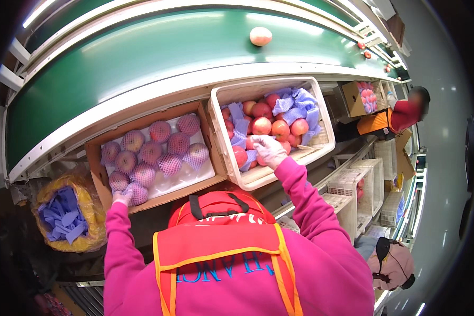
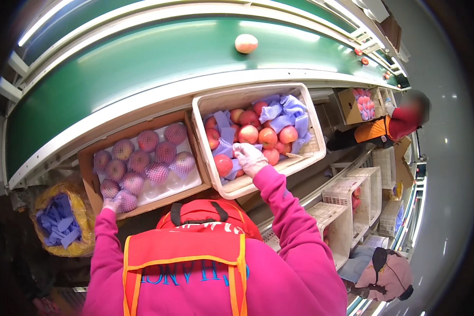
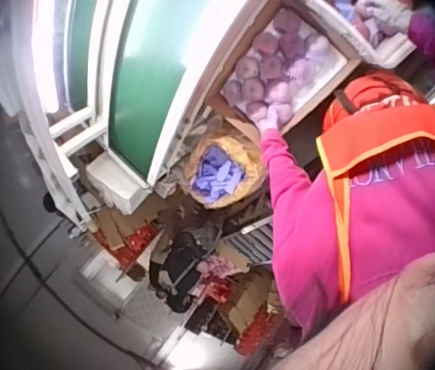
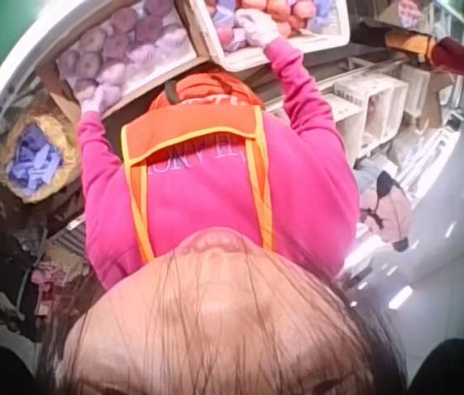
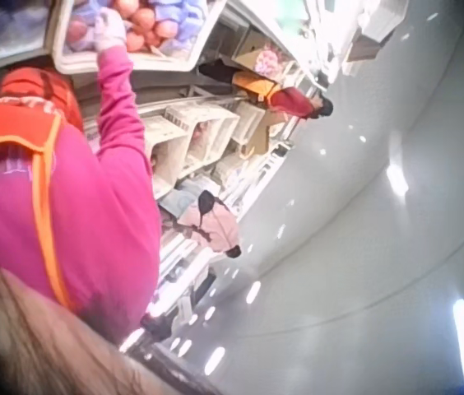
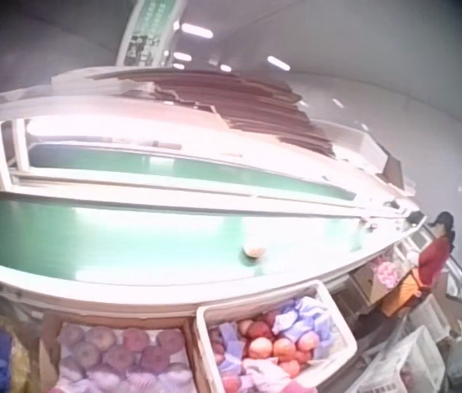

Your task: The person picks apples from a conveyor belt and places them into a white bin. They then take apples from the bin, wrap each one in a purple foam net, and place the wrapped apples into a cardboard box. The person repeats this process continuously.

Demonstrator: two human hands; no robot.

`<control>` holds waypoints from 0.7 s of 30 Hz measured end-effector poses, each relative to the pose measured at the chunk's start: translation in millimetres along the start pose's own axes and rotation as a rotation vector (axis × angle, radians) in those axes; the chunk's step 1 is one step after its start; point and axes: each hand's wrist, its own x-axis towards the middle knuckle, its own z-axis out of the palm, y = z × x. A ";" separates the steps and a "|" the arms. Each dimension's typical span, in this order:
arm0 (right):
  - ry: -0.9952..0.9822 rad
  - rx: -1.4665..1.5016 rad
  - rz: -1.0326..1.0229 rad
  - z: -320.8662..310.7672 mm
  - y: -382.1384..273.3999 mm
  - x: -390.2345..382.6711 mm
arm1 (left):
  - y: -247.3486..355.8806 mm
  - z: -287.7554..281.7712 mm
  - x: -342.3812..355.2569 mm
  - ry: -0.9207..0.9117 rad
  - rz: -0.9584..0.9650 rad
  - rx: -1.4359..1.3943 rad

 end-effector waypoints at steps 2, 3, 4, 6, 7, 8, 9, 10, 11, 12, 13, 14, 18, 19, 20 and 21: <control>-0.006 -0.120 -0.026 -8.2 -10.8 36.7 | -11.9 -14.6 -16.8 0.241 0.211 -0.023; -0.105 -0.050 0.101 -11.8 -22.5 55.7 | 2.2 -20.3 -40.9 0.316 0.265 -0.159; -0.099 -0.124 0.042 -10.4 -7.5 78.5 | 0.4 -19.0 -54.9 0.331 0.320 -0.328; -0.095 -0.307 -0.092 1.6 31.1 129.1 | -7.9 -12.9 -82.9 0.354 0.396 -0.455; -0.010 -0.467 -0.157 13.5 48.6 150.2 | -9.6 -8.0 -98.0 0.369 0.414 -0.415; 0.048 -0.453 -0.091 25.8 48.0 167.0 | -13.4 0.0 -115.3 0.353 0.352 -0.503; 0.108 -0.439 -0.020 37.7 45.7 181.8 | -7.9 11.1 -129.5 0.332 0.294 -0.590; 0.076 -0.405 0.125 47.7 47.9 194.9 | 16.7 18.5 -148.7 0.283 0.268 -0.654; 0.041 -0.371 0.272 53.9 52.8 206.3 | 43.8 23.9 -172.0 0.232 0.241 -0.715; -0.074 -0.371 0.298 52.5 60.4 213.6 | 64.3 31.1 -183.8 0.212 0.278 -0.760; -0.200 -0.378 0.312 51.2 58.6 213.8 | 77.7 35.1 -195.6 0.188 0.286 -0.768; -0.149 -0.276 0.275 46.4 60.3 209.1 | 90.7 41.2 -199.2 0.201 0.354 -0.718; -0.004 0.291 -0.075 17.5 27.5 170.1 | 220.4 63.8 -240.7 0.212 0.665 -0.474; -0.019 0.698 -0.134 16.0 29.1 160.5 | 261.1 70.4 -246.2 0.116 0.834 -0.559; -0.059 0.736 -0.085 8.6 10.4 142.5 | 299.1 71.3 -247.2 0.193 1.070 -0.241; -0.087 0.774 -0.038 -5.7 -15.6 122.4 | 338.5 78.9 -251.9 0.247 1.160 -0.118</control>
